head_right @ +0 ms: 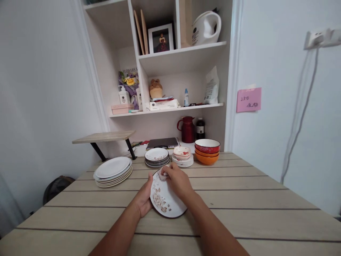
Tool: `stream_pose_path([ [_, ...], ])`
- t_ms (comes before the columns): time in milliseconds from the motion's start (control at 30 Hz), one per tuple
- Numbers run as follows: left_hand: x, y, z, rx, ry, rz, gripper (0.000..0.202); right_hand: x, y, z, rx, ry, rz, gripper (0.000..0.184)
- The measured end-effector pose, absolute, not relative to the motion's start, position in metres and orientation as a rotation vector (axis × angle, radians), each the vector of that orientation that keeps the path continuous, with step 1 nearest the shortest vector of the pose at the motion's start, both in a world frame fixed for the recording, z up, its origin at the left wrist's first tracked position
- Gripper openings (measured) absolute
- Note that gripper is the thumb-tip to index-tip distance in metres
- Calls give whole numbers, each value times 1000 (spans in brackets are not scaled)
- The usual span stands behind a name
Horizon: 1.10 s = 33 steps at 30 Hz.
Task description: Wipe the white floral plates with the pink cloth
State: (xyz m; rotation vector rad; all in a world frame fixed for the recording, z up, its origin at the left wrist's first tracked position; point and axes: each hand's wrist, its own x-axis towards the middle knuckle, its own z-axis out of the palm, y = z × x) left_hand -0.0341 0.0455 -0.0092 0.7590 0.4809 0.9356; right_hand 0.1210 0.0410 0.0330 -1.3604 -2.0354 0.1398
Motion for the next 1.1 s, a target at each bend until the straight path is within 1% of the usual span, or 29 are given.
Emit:
stream_pose_path([
  [167, -33, 40, -7, 715, 545, 1005, 67, 146, 42, 35, -1546, -2020, 92, 28],
  [333, -33, 39, -7, 627, 544, 1058, 69, 163, 37, 29, -1665, -2119, 158, 25],
  [467, -32, 40, -7, 595, 532, 1055, 69, 157, 22, 31, -1590, -2327, 212, 20],
  [633, -34, 40, -6, 621, 458, 1027, 67, 131, 1, 33, -1264, -2553, 360, 30],
  [700, -35, 42, -7, 639, 478, 1016, 67, 117, 0, 30, -1161, -2513, 407, 33],
  [833, -37, 46, -11, 661, 502, 981, 67, 106, 14, 26, -1243, -2310, 290, 39],
  [967, -37, 51, -16, 687, 439, 946, 66, 124, 31, 27, -1329, -2098, 243, 37],
  [1100, -37, 49, -14, 680, 481, 923, 68, 137, 32, 28, -1378, -2085, 288, 31],
])
